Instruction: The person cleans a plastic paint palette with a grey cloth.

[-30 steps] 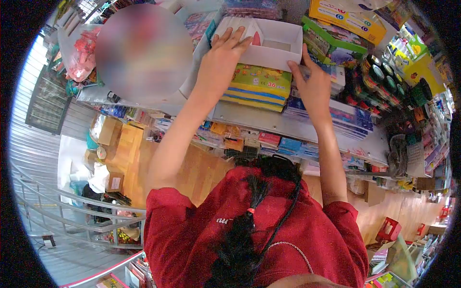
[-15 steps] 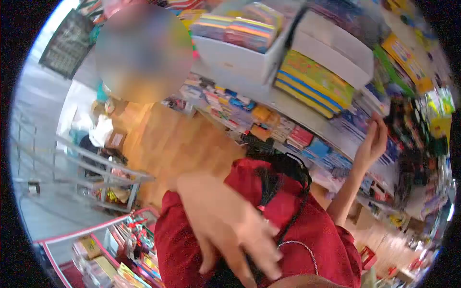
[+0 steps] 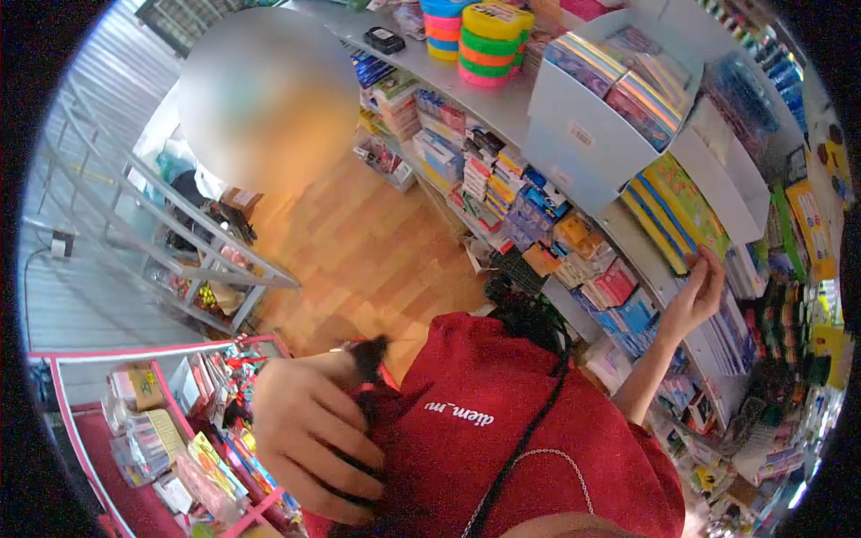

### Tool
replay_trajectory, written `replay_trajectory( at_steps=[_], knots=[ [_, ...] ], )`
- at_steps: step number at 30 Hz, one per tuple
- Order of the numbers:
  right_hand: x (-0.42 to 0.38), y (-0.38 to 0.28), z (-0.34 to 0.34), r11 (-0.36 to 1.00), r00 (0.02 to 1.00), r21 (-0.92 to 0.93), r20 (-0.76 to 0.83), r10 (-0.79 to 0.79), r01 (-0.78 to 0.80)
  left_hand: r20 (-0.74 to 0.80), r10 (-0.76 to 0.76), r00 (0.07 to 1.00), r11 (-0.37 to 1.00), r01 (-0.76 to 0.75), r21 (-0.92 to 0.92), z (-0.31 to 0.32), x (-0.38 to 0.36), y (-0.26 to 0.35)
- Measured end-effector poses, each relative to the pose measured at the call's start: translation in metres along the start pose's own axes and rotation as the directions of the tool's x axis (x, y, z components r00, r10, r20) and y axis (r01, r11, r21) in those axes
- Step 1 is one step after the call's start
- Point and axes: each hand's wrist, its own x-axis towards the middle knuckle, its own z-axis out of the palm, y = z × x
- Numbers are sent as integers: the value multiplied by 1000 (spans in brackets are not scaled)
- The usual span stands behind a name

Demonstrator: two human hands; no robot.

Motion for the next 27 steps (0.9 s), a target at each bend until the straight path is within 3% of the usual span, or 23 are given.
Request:
replay_trajectory(
  at_steps=[4, 6, 8, 9, 10, 12, 13, 16, 19, 22, 24, 26, 27],
  knots=[
    [4, 0, 7, 999, 996, -11, 74, -38, 39, -189, -155, 970, 983, 171, 70, 18, -31, 24],
    [8, 2, 11, 997, 994, 21, 83, -74, 72, -487, -170, 857, 981, 196, 2, 36, -58, 33],
    [7, 2, 15, 997, 994, 14, 68, -80, 79, -776, -144, 614, 971, 240, 9, 46, -84, 27],
    [5, 5, 18, 997, 995, 5, 56, -83, 83, -875, -218, 433, 900, 435, -9, 47, -86, 27],
    [2, 8, 17, 996, 996, -10, 41, -84, 85, -940, -252, 229, 795, 603, -66, 46, -88, 28],
    [-9, 7, 21, 998, 998, -15, 16, -67, 67, -972, -233, -11, 484, 866, -125, 34, -89, 8],
    [-16, 1, 27, 999, 999, 0, 11, -53, 53, -951, -293, -103, 343, 917, -205, 23, -92, -1],
    [-29, 0, 37, 996, 995, -39, 62, -80, 82, -919, -380, -101, 235, 951, -201, -13, -114, -48],
    [-36, 3, 42, 990, 996, -121, 61, -72, 79, -916, -395, 66, 237, 971, -33, -57, -138, -106],
    [-49, 8, 61, 980, 996, -200, -87, -8, -10, -841, -526, 126, 262, 965, -19, -125, -168, -172],
    [-56, 5, 79, 961, 981, -267, -194, 19, -72, -805, -470, 363, 167, 931, 323, -180, -192, -221],
    [-70, 0, 108, 965, 938, -208, -337, 82, -159, -710, -387, 589, 139, 798, 586, -237, -229, -283],
    [-76, -3, 123, 960, 908, -196, -404, 109, -202, -665, -419, 617, 132, 767, 628, -260, -239, -302]
  ],
)
